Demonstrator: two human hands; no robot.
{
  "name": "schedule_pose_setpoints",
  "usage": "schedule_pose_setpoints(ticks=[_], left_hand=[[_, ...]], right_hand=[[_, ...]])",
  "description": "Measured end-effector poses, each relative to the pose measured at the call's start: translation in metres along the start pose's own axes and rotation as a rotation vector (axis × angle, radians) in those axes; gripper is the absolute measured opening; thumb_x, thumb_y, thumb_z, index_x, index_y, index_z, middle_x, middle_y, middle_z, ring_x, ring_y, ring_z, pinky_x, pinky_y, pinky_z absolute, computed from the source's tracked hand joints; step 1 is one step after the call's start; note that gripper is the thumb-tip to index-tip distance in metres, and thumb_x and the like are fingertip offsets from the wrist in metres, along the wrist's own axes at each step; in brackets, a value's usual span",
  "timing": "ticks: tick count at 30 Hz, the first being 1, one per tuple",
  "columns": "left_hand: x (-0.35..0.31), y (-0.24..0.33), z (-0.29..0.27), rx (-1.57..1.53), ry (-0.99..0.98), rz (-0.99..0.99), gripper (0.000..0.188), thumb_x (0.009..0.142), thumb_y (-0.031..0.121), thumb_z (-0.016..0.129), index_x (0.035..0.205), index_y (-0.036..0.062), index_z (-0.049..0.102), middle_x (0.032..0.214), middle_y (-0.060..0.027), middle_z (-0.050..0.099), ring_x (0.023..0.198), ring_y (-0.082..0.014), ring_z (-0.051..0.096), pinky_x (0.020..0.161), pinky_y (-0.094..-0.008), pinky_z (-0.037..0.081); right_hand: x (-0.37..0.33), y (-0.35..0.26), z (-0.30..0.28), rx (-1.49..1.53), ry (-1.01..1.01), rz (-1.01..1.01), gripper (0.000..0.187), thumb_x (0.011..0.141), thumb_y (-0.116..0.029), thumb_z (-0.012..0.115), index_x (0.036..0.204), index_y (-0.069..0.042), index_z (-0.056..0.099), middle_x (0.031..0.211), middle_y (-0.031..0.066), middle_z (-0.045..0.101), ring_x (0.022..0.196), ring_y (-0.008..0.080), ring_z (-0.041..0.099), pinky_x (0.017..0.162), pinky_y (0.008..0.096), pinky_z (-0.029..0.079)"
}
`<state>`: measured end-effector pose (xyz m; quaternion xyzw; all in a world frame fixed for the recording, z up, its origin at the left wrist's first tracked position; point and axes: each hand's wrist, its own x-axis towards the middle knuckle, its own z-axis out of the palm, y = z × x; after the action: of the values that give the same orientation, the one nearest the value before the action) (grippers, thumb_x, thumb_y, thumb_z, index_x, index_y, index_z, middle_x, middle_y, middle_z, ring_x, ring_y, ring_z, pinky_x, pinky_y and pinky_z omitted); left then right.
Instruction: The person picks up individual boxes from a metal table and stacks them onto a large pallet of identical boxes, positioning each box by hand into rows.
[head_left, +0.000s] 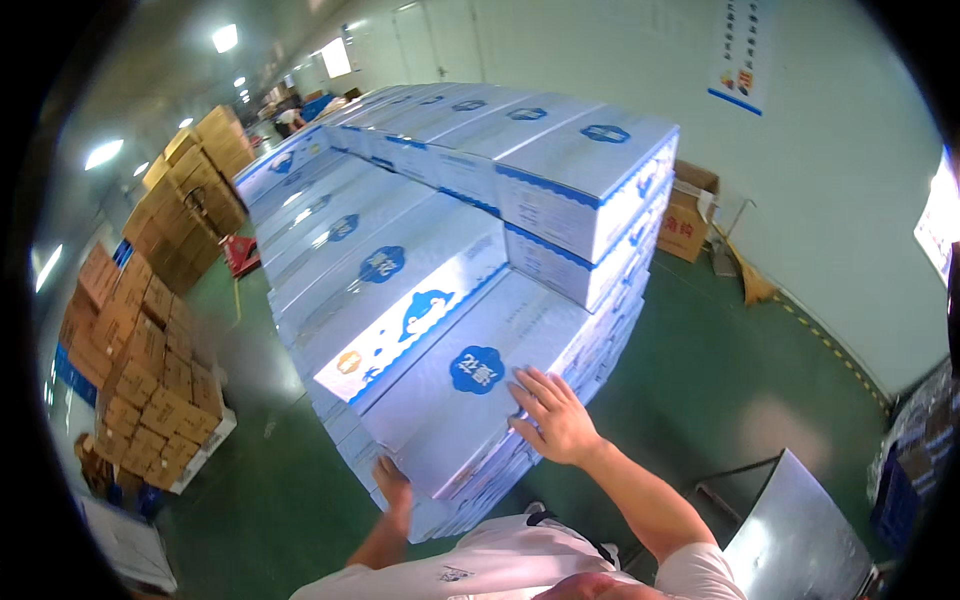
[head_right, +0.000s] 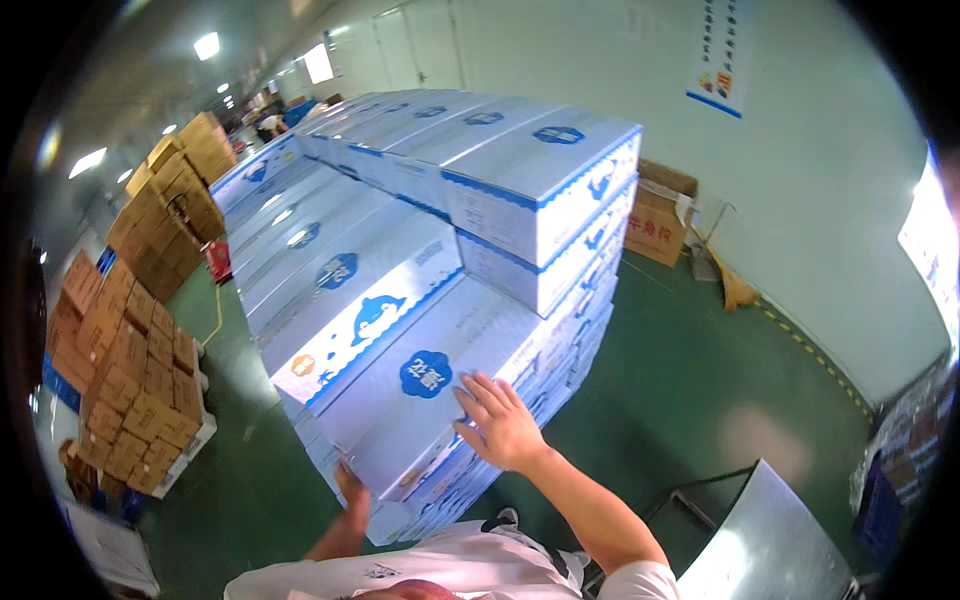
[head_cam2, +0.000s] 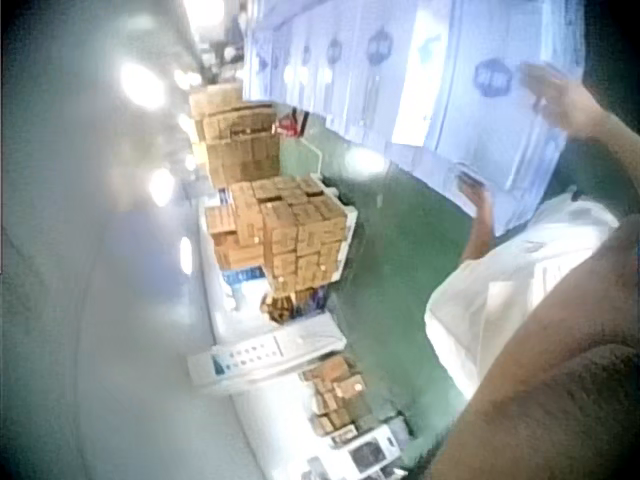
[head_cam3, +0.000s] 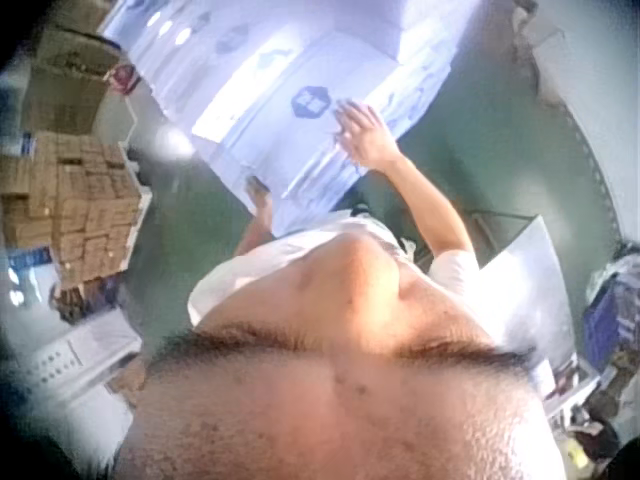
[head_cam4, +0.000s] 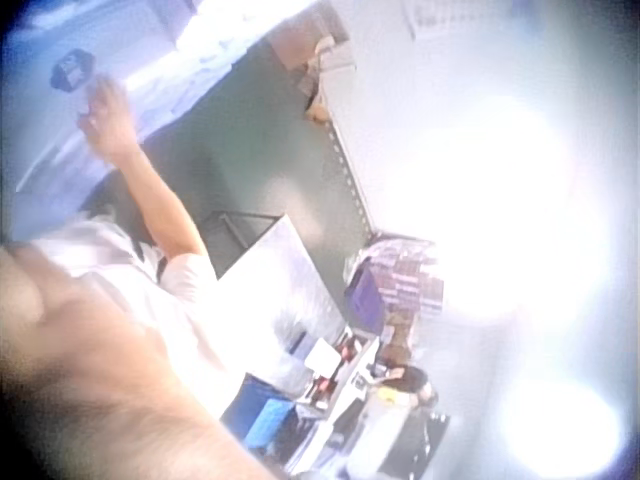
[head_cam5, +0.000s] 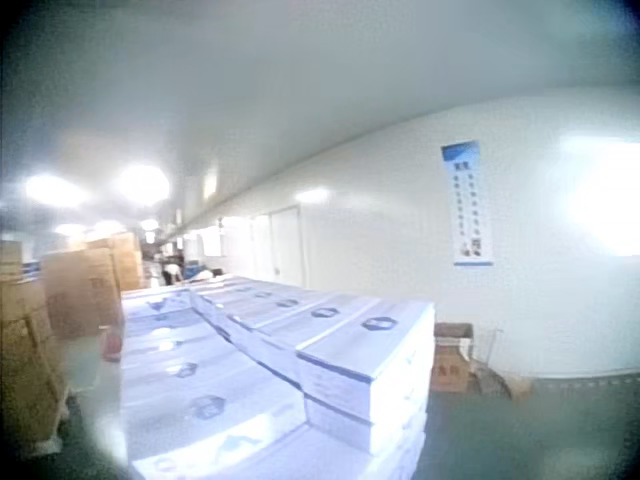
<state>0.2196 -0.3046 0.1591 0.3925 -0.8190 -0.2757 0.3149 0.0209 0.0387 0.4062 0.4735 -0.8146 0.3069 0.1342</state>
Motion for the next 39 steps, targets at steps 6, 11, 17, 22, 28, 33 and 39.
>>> schedule_pose_setpoints(ticks=[6,11,17,22,28,33,39], left_hand=[[-0.149,0.035,-0.004,0.065,-1.202,0.147,0.025,0.094,0.026,0.050,0.100,0.0060,0.064,0.092,-0.0179,0.066,0.086,-0.0355,0.063,0.075,-0.0443,0.049],[-0.133,0.031,0.055,0.484,-1.476,0.179,0.036,0.086,0.037,0.055,0.085,0.0039,0.068,0.093,-0.0196,0.070,0.088,-0.0358,0.066,0.078,-0.0442,0.051],[-0.171,0.073,0.146,0.571,-1.582,0.487,0.041,0.087,0.041,0.058,0.103,0.0056,0.071,0.096,-0.0170,0.071,0.095,-0.0345,0.066,0.085,-0.0418,0.051],[-0.226,0.153,0.187,0.404,-1.703,0.764,0.041,0.087,0.038,0.062,0.106,0.0031,0.069,0.100,-0.0175,0.070,0.095,-0.0324,0.067,0.085,-0.0388,0.051],[-0.274,0.204,0.226,0.412,-1.747,0.850,0.040,0.087,0.038,0.062,0.105,0.0032,0.070,0.100,-0.0168,0.071,0.096,-0.0296,0.067,0.084,-0.0369,0.051],[-0.305,0.219,0.230,0.492,-1.729,0.888,0.042,0.086,0.040,0.063,0.106,0.0028,0.069,0.101,-0.0161,0.071,0.097,-0.0295,0.067,0.085,-0.0369,0.051],[-0.356,0.237,0.218,0.503,-1.813,0.875,0.043,0.087,0.038,0.063,0.110,0.0022,0.068,0.108,-0.0175,0.070,0.103,-0.0291,0.066,0.089,-0.0359,0.051]], right_hand=[[-0.260,0.043,0.062,0.046,-0.181,0.941,0.047,0.090,-0.031,0.058,0.124,0.001,0.054,0.119,0.0276,0.058,0.103,0.0453,0.059,0.088,0.0488,0.051],[-0.412,-0.019,0.044,0.106,-1.087,1.161,0.044,0.090,-0.040,0.050,0.117,-0.008,0.064,0.119,0.0194,0.064,0.113,0.0377,0.060,0.090,0.0454,0.051],[-0.558,-0.018,0.082,0.198,-0.534,1.515,0.043,0.088,-0.040,0.053,0.107,-0.004,0.068,0.111,0.0201,0.067,0.104,0.0368,0.064,0.089,0.0451,0.051],[-0.549,-0.025,0.018,0.292,-0.094,1.832,0.045,0.089,-0.040,0.055,0.113,-0.004,0.065,0.117,0.0199,0.064,0.110,0.0370,0.061,0.092,0.0456,0.049],[-0.629,-0.042,-0.005,0.320,0.211,1.861,0.048,0.088,-0.042,0.055,0.117,-0.005,0.065,0.115,0.0202,0.065,0.109,0.0362,0.061,0.095,0.0443,0.048],[-0.743,-0.059,-0.080,0.178,0.732,2.046,0.043,0.085,-0.037,0.058,0.108,-0.003,0.069,0.102,0.0189,0.070,0.094,0.0335,0.067,0.086,0.0409,0.051],[-0.900,-0.084,-0.157,0.216,0.992,2.335,0.047,0.085,-0.039,0.061,0.106,0.002,0.069,0.106,0.0209,0.069,0.100,0.0325,0.066,0.089,0.0396,0.050]])
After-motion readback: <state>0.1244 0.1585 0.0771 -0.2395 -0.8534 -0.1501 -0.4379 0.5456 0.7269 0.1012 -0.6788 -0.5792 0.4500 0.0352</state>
